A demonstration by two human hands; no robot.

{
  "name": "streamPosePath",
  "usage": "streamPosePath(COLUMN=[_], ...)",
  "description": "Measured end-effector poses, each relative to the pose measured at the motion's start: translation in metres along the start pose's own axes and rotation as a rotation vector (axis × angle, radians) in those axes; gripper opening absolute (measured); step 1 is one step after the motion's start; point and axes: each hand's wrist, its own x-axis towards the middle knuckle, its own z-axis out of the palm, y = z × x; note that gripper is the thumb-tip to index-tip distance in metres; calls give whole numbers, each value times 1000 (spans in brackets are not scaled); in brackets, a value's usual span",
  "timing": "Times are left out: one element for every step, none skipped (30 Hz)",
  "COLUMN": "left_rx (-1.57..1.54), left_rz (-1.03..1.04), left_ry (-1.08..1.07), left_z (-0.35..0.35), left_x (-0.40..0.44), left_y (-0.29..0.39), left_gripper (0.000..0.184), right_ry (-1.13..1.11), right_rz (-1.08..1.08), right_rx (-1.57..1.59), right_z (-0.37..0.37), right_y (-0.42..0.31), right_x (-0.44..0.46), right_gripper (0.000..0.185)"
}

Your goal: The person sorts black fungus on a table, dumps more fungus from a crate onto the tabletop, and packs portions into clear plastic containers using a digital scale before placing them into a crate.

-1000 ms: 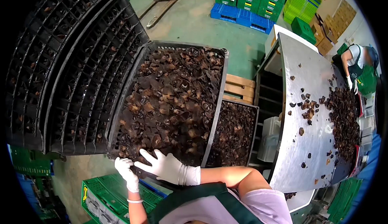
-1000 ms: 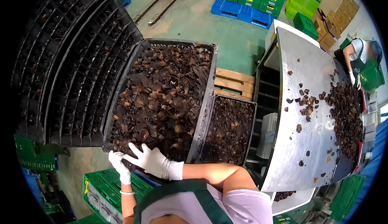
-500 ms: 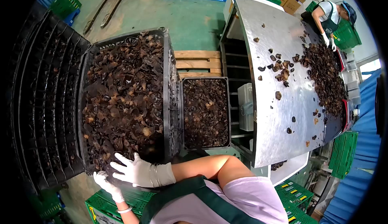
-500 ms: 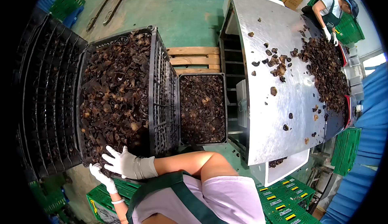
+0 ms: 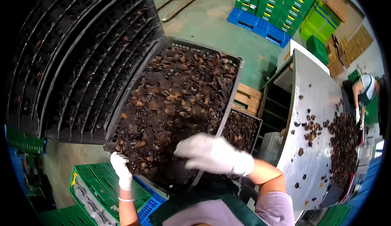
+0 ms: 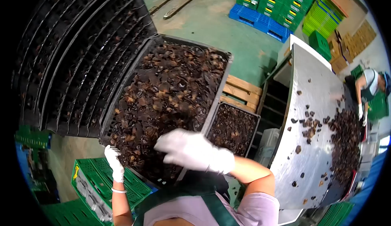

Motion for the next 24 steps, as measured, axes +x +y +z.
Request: streamPosePath(left_rx=[-10, -23, -24, -26, 8, 42, 70, 68, 97, 129, 114, 115, 97, 79, 76, 89, 100, 88, 96, 102, 101, 57, -38, -122], left_rz=[-52, -103, -104, -112, -19, 76, 113, 109, 140, 173, 196, 196, 197, 199, 202, 201, 201, 213, 212, 213, 250, 261, 80, -114], left_ry=[8, 13, 35, 47, 31, 10, 8, 12, 1, -10, 8, 10, -2, -14, -11, -5, 1, 2, 13, 19, 29, 50, 130, 149], left_z=[2, 3, 5, 4, 4, 3, 3, 2, 1, 2, 3, 3, 3, 2, 2, 2, 3, 4, 4, 4, 5, 6, 10, 12], left_x=[-1, 0, 0, 1, 2, 3, 5, 6, 7, 9, 10, 11, 12, 12, 12, 12, 11, 9, 7, 6, 6, 5, -3, -12], left_y=[2, 2, 2, 1, -1, -3, -3, -2, 0, 3, 4, 4, 4, 4, 4, 4, 4, 2, -3, -7, -10, -10, -13, -20], left_gripper=[27, 27, 26, 26, 26, 26, 25, 25, 27, 29, 34, 34, 35, 37, 37, 36, 36, 36, 37, 38, 41, 43, 44, 40], right_ry=[20, 42, 122, 203, 219, 237, 209, 183, 175, 135, 59, -16, -27, -25, 13, 52, 39, 52, 85, 124, 173, 209, 269, 343], right_rz=[76, 154, 270, 388, 423, 460, 466, 470, 404, 351, 363, 374, 355, 355, 401, 442, 626, 628, 635, 639, 642, 642, 655, 672], right_rx=[-18, -38, 69, 176, 128, 81, -16, -114, -270, -365, -401, -435, -420, -421, -185, 48, 319, 308, 463, 619, 694, 697, 725, 743], right_z=[-20, -36, -45, -48, -49, -46, -38, -27, -16, -7, 2, 8, 11, 8, -2, -14, -25, -35, -44, -51, -54, -64, -69, -76], right_y=[17, 36, 55, 77, 97, 116, 135, 152, 164, 177, 188, 195, 203, 211, 208, 199, 187, 174, 160, 150, 142, 128, 114, 100], right_x=[9, 20, 28, 37, 50, 61, 71, 81, 88, 96, 99, 102, 105, 103, 103, 102, 98, 92, 84, 74, 61, 42, 24, 0], right_gripper=[35, 30, 26, 24, 21, 19, 18, 17, 21, 26, 27, 27, 27, 27, 25, 23, 20, 20, 19, 19, 17, 16, 15, 14])
